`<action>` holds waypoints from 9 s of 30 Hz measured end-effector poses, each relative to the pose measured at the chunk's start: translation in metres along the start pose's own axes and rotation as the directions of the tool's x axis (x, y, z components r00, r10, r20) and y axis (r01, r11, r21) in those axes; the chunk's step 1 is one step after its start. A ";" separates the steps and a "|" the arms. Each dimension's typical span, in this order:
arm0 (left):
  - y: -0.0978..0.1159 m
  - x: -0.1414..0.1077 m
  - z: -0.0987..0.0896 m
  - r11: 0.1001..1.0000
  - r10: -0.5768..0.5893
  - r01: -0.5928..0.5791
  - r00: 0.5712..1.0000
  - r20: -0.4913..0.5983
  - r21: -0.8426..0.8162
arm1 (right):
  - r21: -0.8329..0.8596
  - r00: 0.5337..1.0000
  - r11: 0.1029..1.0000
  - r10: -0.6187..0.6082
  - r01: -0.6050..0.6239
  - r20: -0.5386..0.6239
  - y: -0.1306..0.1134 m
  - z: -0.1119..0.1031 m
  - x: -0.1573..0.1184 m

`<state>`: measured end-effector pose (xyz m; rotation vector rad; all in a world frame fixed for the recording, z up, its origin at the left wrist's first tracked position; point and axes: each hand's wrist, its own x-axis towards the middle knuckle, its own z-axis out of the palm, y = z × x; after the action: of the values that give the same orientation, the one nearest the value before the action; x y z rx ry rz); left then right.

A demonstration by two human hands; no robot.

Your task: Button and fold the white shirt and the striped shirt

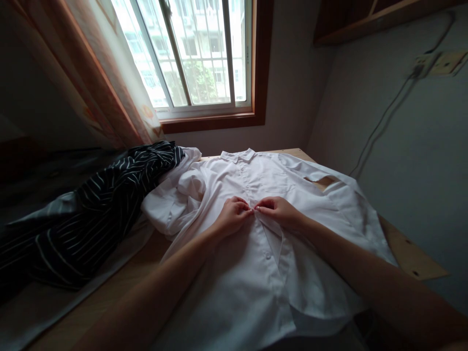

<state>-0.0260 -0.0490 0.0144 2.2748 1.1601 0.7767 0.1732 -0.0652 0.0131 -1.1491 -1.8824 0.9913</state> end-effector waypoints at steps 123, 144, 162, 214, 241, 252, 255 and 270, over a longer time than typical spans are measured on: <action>-0.012 -0.011 -0.002 0.926 0.201 -0.251 0.960 0.195 0.283 | -0.642 0.977 0.745 0.058 -0.180 -0.207 0.021 -0.007 -0.004; -0.021 -0.011 -0.017 0.898 0.172 -0.298 0.915 0.366 0.323 | -0.785 0.966 0.580 0.241 -0.218 -0.090 0.027 -0.024 -0.017; -0.015 0.002 -0.011 0.772 0.242 -0.368 0.924 0.296 0.518 | -0.713 0.993 0.694 0.018 -0.096 -0.116 0.007 -0.037 0.004; 0.052 -0.041 0.001 0.958 -0.038 -0.054 0.949 0.313 0.281 | -0.131 0.748 0.960 0.276 -0.248 0.603 -0.016 -0.033 -0.023; 0.058 -0.047 0.010 0.933 -0.066 -0.032 0.964 0.256 0.358 | -0.176 0.786 0.977 0.202 -0.121 0.584 -0.021 -0.030 -0.026; 0.057 -0.045 0.000 0.981 -0.094 0.041 0.957 0.276 0.192 | -0.135 0.833 0.984 0.172 -0.118 0.525 -0.028 -0.029 -0.028; 0.053 -0.043 -0.003 0.989 -0.148 0.136 0.938 0.314 0.061 | -0.127 0.841 0.983 0.177 -0.130 0.511 -0.032 -0.028 -0.030; 0.044 -0.041 -0.002 0.973 -0.187 0.223 0.914 0.360 -0.062 | -0.121 0.851 0.983 0.180 -0.137 0.494 -0.034 -0.023 -0.032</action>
<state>-0.0215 -0.1061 0.0323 2.0559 1.1345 0.3205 0.1917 -0.0994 0.0476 -1.1869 -2.2778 1.4300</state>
